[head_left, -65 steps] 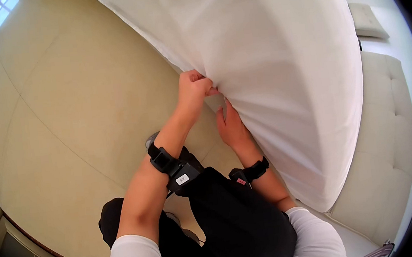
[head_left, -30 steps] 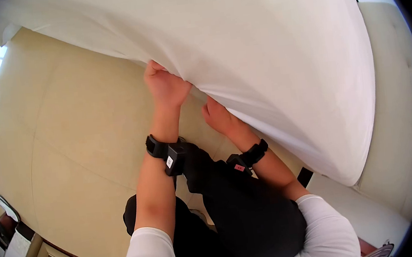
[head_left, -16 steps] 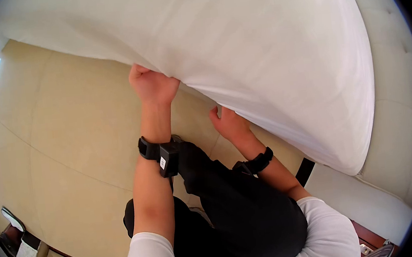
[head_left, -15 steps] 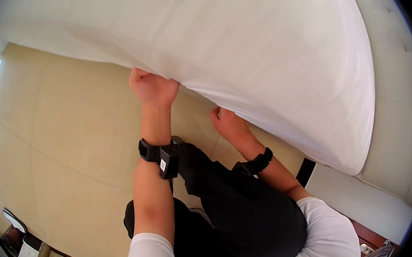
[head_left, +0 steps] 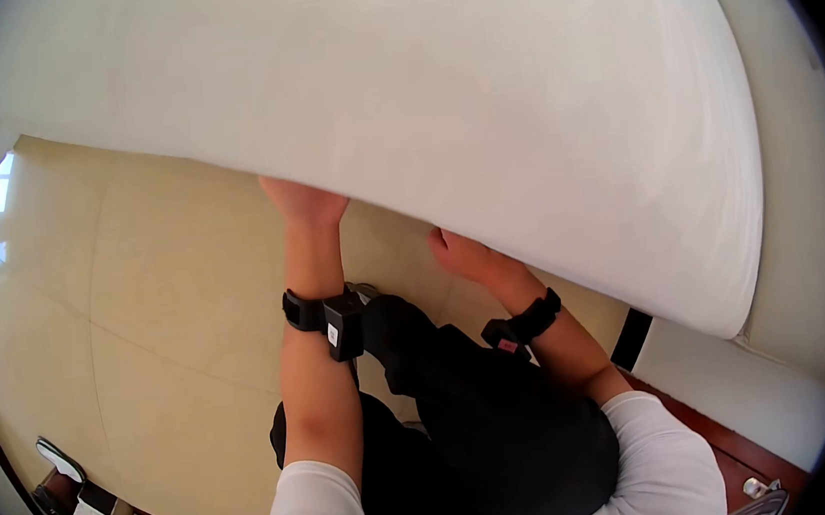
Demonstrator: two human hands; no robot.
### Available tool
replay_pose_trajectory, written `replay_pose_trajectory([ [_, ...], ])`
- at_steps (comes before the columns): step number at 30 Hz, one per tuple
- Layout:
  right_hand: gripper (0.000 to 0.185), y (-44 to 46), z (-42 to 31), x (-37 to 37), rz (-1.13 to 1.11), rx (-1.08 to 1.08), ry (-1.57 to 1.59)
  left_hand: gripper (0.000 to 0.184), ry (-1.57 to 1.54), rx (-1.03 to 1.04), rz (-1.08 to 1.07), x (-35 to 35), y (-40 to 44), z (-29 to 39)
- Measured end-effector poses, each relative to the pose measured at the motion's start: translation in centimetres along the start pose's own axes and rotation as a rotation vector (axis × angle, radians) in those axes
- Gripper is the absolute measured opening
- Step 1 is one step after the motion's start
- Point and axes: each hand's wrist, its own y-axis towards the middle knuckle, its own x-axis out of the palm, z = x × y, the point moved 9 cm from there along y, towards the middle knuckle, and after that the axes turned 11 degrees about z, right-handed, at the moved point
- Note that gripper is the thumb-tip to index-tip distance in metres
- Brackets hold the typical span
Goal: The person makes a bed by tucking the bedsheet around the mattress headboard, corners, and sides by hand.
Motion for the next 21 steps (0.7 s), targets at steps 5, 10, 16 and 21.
replay_pose_trajectory([
  [5, 0.021, 2.9, -5.1, -1.3, 0.005, -0.179, -0.065, 0.046, -0.157, -0.175, -0.153, 1.2, -1.0, -0.6],
  [10, 0.022, 4.2, -4.8, 0.9, -0.174, 0.127, -0.202, 0.048, -0.245, -0.183, -0.226, 2.2, -1.3, -0.9],
  [16, 0.025, 5.4, -6.8, -1.2, -0.082, -0.056, -0.21, 0.062, -0.124, -0.054, -0.126, -2.1, 0.5, -1.4],
  [21, 0.023, 3.1, -6.5, -2.9, -0.045, -0.241, -0.12, 0.062, -0.359, -0.262, 0.47, -0.8, -1.1, -1.4],
])
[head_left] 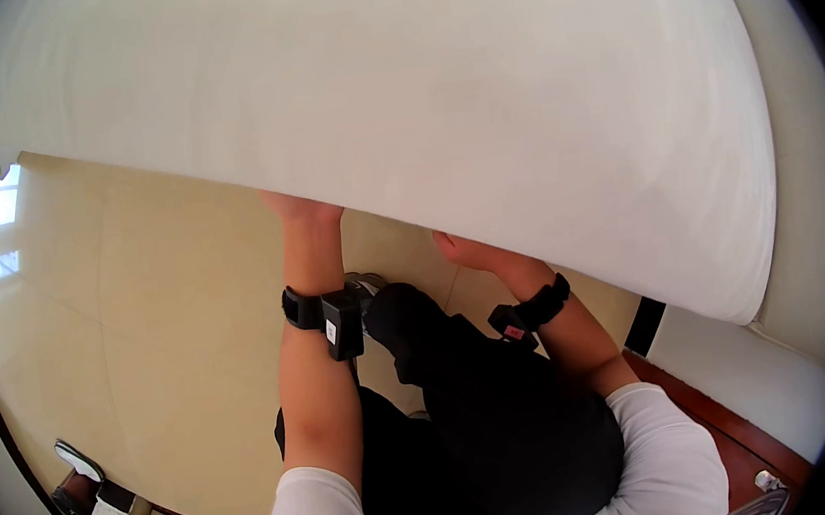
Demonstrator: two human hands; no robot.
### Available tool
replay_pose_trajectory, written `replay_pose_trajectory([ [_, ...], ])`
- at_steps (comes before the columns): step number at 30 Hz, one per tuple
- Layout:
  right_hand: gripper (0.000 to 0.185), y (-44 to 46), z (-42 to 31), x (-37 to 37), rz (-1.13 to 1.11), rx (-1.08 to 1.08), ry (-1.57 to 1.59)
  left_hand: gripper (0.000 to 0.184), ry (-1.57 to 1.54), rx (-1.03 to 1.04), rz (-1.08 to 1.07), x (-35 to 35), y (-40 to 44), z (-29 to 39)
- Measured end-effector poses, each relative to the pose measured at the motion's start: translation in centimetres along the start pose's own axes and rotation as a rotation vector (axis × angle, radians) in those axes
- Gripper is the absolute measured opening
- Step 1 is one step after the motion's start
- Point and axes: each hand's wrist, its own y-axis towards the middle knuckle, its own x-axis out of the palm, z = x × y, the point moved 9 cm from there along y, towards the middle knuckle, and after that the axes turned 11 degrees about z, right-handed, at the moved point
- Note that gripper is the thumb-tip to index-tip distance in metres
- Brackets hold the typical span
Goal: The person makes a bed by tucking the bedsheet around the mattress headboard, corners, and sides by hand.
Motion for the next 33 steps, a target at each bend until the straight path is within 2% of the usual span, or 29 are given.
replay_pose_trajectory([
  [1, 0.023, -0.3, 0.5, 0.7, -0.083, 0.036, -0.018, 0.062, -0.072, -0.018, 0.221, -1.5, -0.5, -0.4],
  [2, 0.022, -0.5, 1.0, 1.5, -0.166, 0.072, -0.038, 0.061, 0.101, 0.065, -0.151, -0.4, 0.4, 0.2],
  [3, 0.022, -0.5, 0.9, 1.6, -0.158, 0.075, -0.042, 0.061, 0.268, 0.148, -0.525, 1.1, -0.4, 0.0],
  [13, 0.025, -0.9, 1.4, 1.3, -0.094, 0.218, -0.061, 0.058, 0.295, 0.109, -0.551, -0.3, 0.6, -0.1],
  [20, 0.029, 0.3, 2.0, 2.7, -0.148, 0.294, -0.138, 0.056, 0.317, 0.092, -0.58, -1.0, 1.2, 0.0],
  [25, 0.031, -2.8, 2.7, 4.5, -0.311, 0.198, -0.009, 0.053, 0.322, 0.112, -0.51, -0.1, 0.7, 0.0],
  [27, 0.037, -4.5, 1.4, 4.8, -0.279, 0.103, 0.105, 0.047, 0.253, -0.03, -0.74, 1.9, -1.1, -1.2],
  [29, 0.05, -5.9, -3.3, 3.1, -0.293, 0.062, 0.542, 0.046, 0.26, 0.008, -0.714, 1.8, -1.2, -1.0],
  [31, 0.048, -8.1, -2.6, 5.6, -0.241, 0.034, 0.474, 0.045, 0.267, 0.046, -0.674, 1.4, -1.3, -0.2],
  [33, 0.046, -9.5, -1.9, 5.6, -0.181, 0.008, 0.415, 0.045, 0.303, -0.132, -0.709, 1.9, -2.1, -1.5],
])
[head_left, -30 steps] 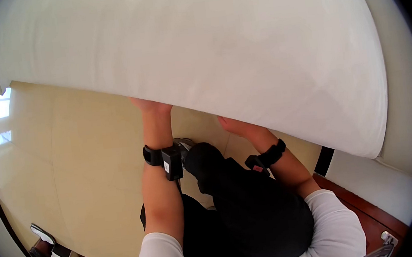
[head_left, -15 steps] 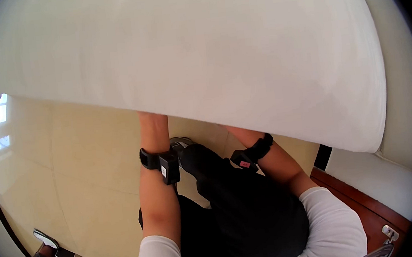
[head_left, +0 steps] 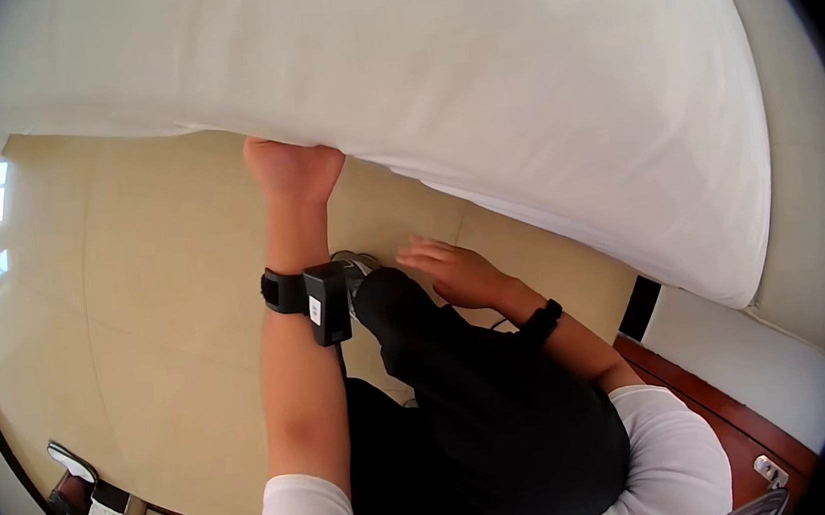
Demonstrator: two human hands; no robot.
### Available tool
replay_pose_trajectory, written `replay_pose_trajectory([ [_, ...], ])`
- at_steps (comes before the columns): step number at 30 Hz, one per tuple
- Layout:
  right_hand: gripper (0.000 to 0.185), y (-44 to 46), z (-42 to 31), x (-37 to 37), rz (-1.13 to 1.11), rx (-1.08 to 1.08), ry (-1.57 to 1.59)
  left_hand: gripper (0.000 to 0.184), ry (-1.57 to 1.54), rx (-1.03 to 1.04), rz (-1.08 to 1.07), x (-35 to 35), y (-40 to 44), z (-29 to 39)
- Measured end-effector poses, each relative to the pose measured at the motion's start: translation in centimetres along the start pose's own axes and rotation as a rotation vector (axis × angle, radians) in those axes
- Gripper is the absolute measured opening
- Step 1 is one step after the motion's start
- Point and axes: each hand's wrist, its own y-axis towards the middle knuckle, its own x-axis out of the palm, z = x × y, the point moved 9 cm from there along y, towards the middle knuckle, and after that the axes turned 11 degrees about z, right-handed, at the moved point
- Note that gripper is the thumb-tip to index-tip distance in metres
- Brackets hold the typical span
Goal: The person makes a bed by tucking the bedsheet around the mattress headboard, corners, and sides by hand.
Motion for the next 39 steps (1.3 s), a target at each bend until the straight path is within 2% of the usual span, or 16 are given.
replay_pose_trajectory([
  [1, 0.046, -0.6, 1.1, 0.9, -0.276, 0.142, 0.014, 0.045, 0.01, 0.004, 0.0, 1.7, 0.0, -0.3],
  [2, 0.047, -2.0, 2.0, 1.7, -0.55, 0.276, 0.022, 0.046, 0.126, 0.014, 0.247, 1.5, -0.2, -0.7],
  [3, 0.047, -2.0, 1.9, 0.8, -0.546, 0.259, 0.018, 0.048, 0.237, 0.031, 0.492, 0.9, -1.3, -0.6],
  [4, 0.047, -1.4, 1.5, 0.0, -0.49, 0.245, 0.031, 0.048, 0.24, 0.051, 0.484, 1.6, -2.7, 0.6],
  [6, 0.046, -0.3, 0.1, -1.2, -0.441, 0.212, 0.052, 0.054, 0.229, -0.195, 0.71, 0.0, -7.4, 1.7],
  [8, 0.045, 1.8, -3.8, -4.7, -0.29, 0.114, 0.118, 0.055, 0.381, -0.225, 0.516, 2.2, -11.4, 5.0],
  [12, 0.047, 6.1, -13.6, -10.5, -0.325, -0.087, 0.152, 0.053, 0.411, -0.002, 0.673, 1.1, -21.2, 14.8],
  [14, 0.048, 8.1, -18.1, -14.7, -0.122, -0.365, 0.022, 0.047, 0.407, 0.104, 0.787, -0.6, -26.3, 18.6],
  [17, 0.047, 11.9, -24.8, -17.5, -0.079, -0.547, -0.287, 0.041, 0.459, 0.205, 0.909, -2.1, -32.2, 22.0],
  [19, 0.049, 14.1, -28.4, -17.4, -0.066, -0.696, -0.66, 0.04, 0.426, 0.257, 0.953, -2.1, -35.2, 22.9],
  [22, 0.062, 21.1, -28.5, -15.7, -0.12, -0.721, -0.677, 0.038, 0.41, 0.288, 0.953, -3.1, -36.1, 24.0],
  [26, 0.063, 29.9, -26.5, -13.1, -0.042, -0.833, -0.658, 0.034, 0.348, 0.329, 0.952, -2.4, -35.7, 24.1],
  [31, 0.068, 33.9, -24.6, -10.0, -0.002, -0.792, -0.313, 0.032, 0.325, 0.288, 0.929, 4.6, -28.2, 22.5],
  [33, 0.061, 33.5, -24.1, -9.3, -0.095, -0.819, -0.363, 0.035, 0.336, 0.173, 0.873, 6.6, -23.6, 21.2],
  [35, 0.041, 31.5, -25.7, -10.3, -0.11, -0.798, -0.342, 0.036, 0.416, 0.068, 0.907, 8.2, -21.8, 19.9],
  [39, 0.034, 28.9, -24.6, -10.4, -0.099, -0.787, -0.227, 0.038, 0.63, -0.15, 1.047, 7.7, -20.1, 19.9],
])
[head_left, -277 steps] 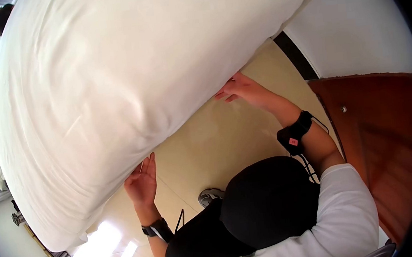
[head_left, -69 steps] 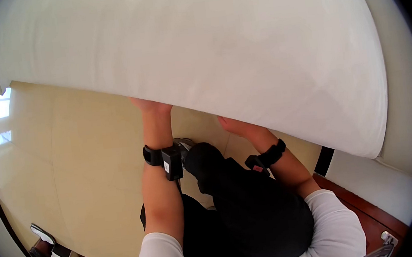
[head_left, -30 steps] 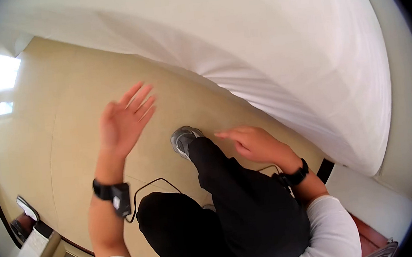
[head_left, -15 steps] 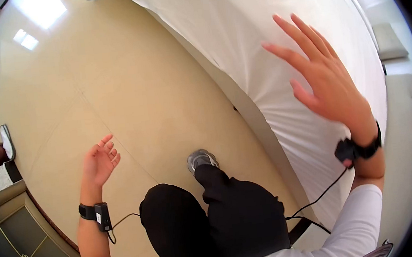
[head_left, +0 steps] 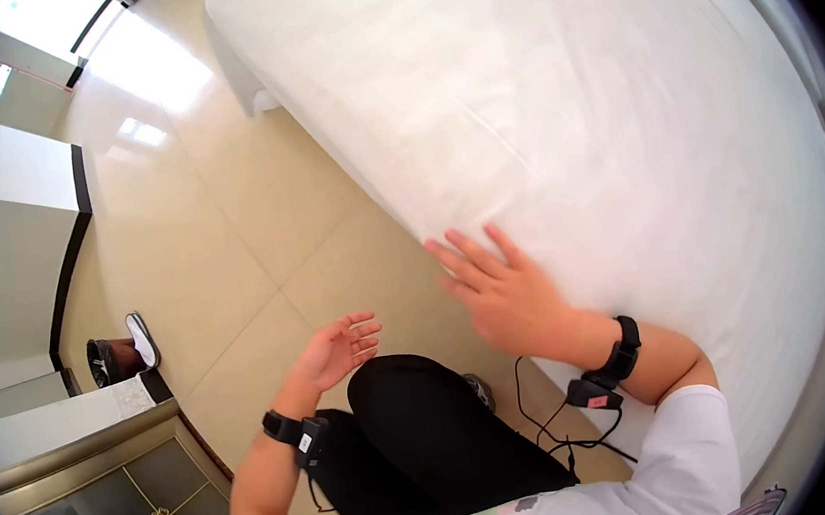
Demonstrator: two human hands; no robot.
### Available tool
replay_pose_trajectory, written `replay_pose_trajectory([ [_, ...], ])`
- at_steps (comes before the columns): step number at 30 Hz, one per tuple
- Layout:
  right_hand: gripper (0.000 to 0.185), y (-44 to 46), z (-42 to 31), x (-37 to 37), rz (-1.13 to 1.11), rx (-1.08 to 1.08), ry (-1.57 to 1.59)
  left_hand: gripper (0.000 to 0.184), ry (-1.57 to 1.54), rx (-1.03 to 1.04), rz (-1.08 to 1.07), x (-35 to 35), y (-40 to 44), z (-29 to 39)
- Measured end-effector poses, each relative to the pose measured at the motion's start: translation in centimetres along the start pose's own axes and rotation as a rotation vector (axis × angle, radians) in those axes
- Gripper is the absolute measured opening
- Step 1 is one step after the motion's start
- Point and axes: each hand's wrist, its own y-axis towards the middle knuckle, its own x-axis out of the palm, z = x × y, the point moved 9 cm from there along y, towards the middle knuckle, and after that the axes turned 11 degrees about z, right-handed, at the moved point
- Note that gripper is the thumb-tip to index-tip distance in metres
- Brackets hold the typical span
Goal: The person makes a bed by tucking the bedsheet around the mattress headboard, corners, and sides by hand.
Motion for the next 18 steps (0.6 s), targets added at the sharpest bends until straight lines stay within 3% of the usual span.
replay_pose_trajectory([
  [4, 0.031, -3.6, -2.3, 1.2, -0.071, -0.011, 0.049, 0.037, 0.173, 0.041, 0.045, -0.6, -1.3, 2.0],
  [6, 0.031, -3.0, -3.1, 1.1, -0.124, -0.028, 0.053, 0.036, 0.497, 0.133, 0.13, -1.4, -0.8, 5.0],
  [8, 0.03, -5.2, -5.5, 0.9, -0.163, 0.016, 0.079, 0.035, 0.462, 0.063, 0.049, -2.3, -0.3, 3.8],
  [10, 0.029, -5.1, -6.6, 1.6, -0.191, 0.031, 0.029, 0.035, 0.597, 0.085, -0.108, -2.7, 2.0, 4.5],
  [14, 0.027, -6.0, -8.2, 4.7, -0.196, 0.072, -0.24, 0.037, 0.5, 0.012, -0.18, -6.7, 10.6, 3.7],
  [16, 0.025, -6.3, -9.6, 6.8, -0.224, 0.095, -0.273, 0.04, 0.582, 0.054, -0.047, -8.8, 15.5, 3.4],
  [18, 0.024, -6.5, -10.8, 8.4, -0.248, 0.122, -0.325, 0.043, 0.589, 0.082, -0.068, -8.7, 19.7, 1.8],
])
